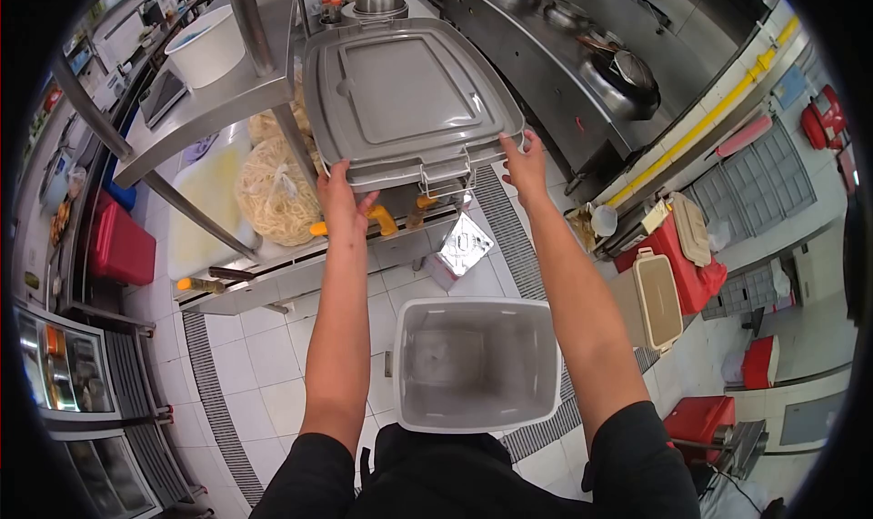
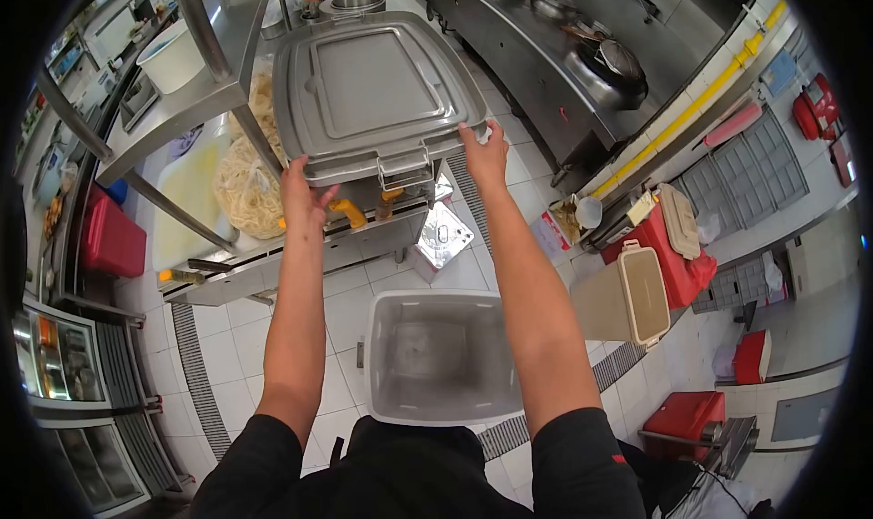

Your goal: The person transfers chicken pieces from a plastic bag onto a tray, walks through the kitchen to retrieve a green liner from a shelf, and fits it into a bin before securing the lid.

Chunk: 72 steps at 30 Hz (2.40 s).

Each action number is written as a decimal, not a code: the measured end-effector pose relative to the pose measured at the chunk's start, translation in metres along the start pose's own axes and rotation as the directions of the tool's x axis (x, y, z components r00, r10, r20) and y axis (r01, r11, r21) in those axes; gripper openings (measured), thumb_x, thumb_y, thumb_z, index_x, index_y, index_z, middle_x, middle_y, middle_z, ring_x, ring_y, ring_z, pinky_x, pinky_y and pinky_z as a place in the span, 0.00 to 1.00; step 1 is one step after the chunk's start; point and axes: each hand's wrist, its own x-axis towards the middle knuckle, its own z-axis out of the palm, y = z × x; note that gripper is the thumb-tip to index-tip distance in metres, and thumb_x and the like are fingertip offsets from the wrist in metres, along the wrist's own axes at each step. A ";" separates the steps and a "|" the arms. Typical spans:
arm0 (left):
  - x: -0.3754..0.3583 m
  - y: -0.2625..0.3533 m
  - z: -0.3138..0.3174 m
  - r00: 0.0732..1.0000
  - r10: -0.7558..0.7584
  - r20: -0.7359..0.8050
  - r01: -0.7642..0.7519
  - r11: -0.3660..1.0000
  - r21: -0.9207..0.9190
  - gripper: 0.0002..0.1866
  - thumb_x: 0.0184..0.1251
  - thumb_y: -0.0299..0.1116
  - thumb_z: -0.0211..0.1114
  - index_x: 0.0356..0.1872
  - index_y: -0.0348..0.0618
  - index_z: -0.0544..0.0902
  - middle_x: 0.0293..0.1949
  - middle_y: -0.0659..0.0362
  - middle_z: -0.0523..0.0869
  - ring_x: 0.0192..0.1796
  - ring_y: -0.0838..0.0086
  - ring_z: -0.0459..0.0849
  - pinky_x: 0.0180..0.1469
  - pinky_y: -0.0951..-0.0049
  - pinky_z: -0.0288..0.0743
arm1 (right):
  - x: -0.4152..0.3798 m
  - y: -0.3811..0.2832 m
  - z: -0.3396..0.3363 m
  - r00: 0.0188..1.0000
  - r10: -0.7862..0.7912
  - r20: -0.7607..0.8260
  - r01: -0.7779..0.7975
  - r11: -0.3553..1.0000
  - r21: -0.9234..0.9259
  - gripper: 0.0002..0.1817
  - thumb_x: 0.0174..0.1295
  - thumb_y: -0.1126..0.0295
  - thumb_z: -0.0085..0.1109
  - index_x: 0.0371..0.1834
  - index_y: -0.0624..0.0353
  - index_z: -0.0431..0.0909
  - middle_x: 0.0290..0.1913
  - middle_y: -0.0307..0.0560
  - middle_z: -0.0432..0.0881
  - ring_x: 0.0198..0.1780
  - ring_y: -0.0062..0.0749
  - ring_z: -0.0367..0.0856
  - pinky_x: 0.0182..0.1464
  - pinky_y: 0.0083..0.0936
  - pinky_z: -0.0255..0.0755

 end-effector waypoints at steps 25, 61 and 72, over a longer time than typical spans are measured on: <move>-0.212 -0.264 -0.296 0.995 -0.062 0.077 -0.069 0.118 0.991 0.25 0.55 0.35 0.68 0.54 0.38 0.75 0.48 0.45 0.80 0.50 0.50 0.81 0.51 0.54 0.76 | -0.332 0.389 -0.257 0.814 0.581 -0.018 -0.508 0.697 -0.506 0.35 0.58 0.57 0.64 0.60 0.77 0.71 0.55 0.71 0.79 0.60 0.58 0.77 0.62 0.38 0.70; -0.249 -0.211 -0.247 0.846 -0.532 -0.049 0.502 0.759 0.414 0.20 0.54 0.26 0.65 0.50 0.32 0.76 0.40 0.52 0.83 0.40 0.65 0.84 0.45 0.65 0.80 | -0.286 0.383 -0.302 0.528 0.674 0.516 -0.845 0.477 0.242 0.27 0.56 0.65 0.62 0.56 0.71 0.70 0.50 0.57 0.78 0.47 0.44 0.81 0.51 0.37 0.79; -0.278 -0.137 -0.184 0.922 -0.380 0.077 0.321 0.860 0.397 0.25 0.57 0.33 0.65 0.53 0.27 0.75 0.42 0.48 0.84 0.41 0.62 0.86 0.46 0.66 0.82 | -0.257 0.286 -0.335 0.680 0.563 0.470 -0.697 0.696 0.173 0.24 0.54 0.69 0.62 0.52 0.72 0.72 0.42 0.55 0.81 0.41 0.40 0.83 0.43 0.32 0.80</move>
